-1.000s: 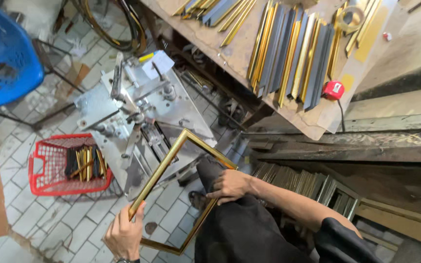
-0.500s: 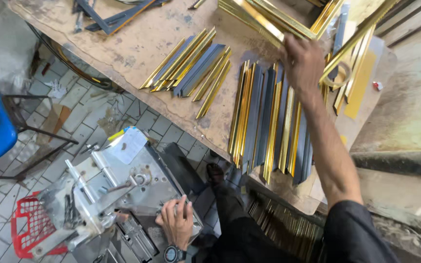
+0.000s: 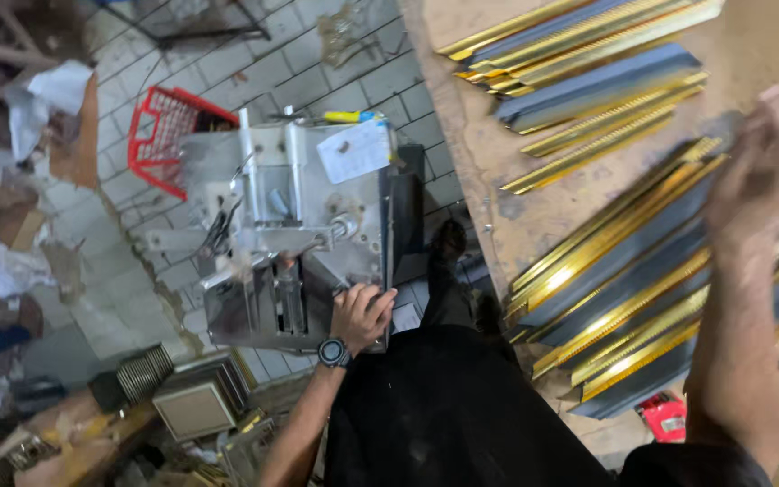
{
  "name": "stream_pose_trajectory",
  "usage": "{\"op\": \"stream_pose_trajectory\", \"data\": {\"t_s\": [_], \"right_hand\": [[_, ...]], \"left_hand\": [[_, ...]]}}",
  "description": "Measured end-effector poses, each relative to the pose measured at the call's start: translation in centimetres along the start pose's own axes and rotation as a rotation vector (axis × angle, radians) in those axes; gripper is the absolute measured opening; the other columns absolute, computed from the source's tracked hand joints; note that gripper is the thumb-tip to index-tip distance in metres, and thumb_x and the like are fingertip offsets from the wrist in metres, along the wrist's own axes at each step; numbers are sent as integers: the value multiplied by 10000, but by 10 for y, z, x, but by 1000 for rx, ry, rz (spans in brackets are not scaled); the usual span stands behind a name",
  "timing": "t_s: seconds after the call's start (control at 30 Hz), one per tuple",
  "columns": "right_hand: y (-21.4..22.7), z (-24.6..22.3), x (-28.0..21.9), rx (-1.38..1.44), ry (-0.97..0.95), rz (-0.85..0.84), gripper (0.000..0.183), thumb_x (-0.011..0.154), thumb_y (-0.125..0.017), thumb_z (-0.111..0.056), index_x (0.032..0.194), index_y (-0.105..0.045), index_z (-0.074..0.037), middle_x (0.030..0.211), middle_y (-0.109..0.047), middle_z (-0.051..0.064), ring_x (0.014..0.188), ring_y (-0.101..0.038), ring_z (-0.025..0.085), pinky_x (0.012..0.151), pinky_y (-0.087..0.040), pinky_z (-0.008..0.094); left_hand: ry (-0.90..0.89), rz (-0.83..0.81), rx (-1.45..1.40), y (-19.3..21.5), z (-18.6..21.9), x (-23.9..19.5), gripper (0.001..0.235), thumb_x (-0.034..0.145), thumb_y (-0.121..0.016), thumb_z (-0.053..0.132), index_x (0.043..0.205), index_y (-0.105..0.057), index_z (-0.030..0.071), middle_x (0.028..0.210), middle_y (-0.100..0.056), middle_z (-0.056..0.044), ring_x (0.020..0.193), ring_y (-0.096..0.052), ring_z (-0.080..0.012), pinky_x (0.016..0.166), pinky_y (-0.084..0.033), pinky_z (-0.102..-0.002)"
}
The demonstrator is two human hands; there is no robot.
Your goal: The person assembles gold picture frames by cutting mitered corners on a frame joiner and joining the pieces into rectangular frames. They repeatedly cut frame pieces, assemble them into frames, and stack the finished frames on the workbench.
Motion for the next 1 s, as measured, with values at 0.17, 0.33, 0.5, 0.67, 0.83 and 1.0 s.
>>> {"op": "stream_pose_trajectory", "data": {"t_s": [0.17,0.33,0.5,0.67,0.83,1.0], "right_hand": [[-74,-254,-36,686,557,-358,202,938,-785,-85,1134,-743,-56,927,-671,47,804,-618,163,698,-505,340],[-192,-368,-4,975,364,-716,318,937,-674,16,1233,-740,-80,1051,-695,122,992,-660,329,860,-543,406],[-266,-471,-23,777,955,-752,335,886,-633,-36,1195,-729,-124,1167,-731,126,1064,-666,353,899,-542,443],[-340,-487,-68,339,1121,-981,253,930,-587,-159,1143,-705,-92,1124,-713,193,1052,-678,364,902,-545,468],[-361,-491,-74,423,1184,-680,243,855,-585,-139,1054,-702,-64,1042,-730,203,975,-723,386,813,-581,470],[-397,-477,-101,312,1175,-965,180,854,-623,-159,964,-731,-66,954,-730,188,904,-719,362,751,-582,466]], "left_hand": [[-15,20,-60,5,-2,4,330,884,-737,208,1211,-692,193,1086,-623,-17,1051,-603,-239,855,-462,-402],[23,72,-43,9,-2,-1,342,903,-736,179,1242,-685,170,1082,-626,-15,1022,-620,-219,801,-445,-378],[121,126,-31,26,-2,1,341,916,-751,189,1247,-674,163,1047,-610,-16,953,-610,-206,795,-443,-385],[167,187,-40,26,-8,0,399,879,-776,204,1253,-645,167,1042,-599,-19,938,-597,-204,827,-439,-412],[163,194,-62,19,-13,-12,464,871,-764,221,1297,-587,172,1065,-584,-13,986,-604,-205,889,-452,-429],[159,179,-15,12,-9,-12,380,923,-758,237,1258,-582,201,1042,-573,-2,976,-592,-189,882,-446,-411]]}}
Point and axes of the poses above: each hand's wrist, its own x-axis towards the middle knuckle, its own y-axis out of the back of the hand, z = x × y, the point moved 9 cm from there along x, towards the middle knuckle
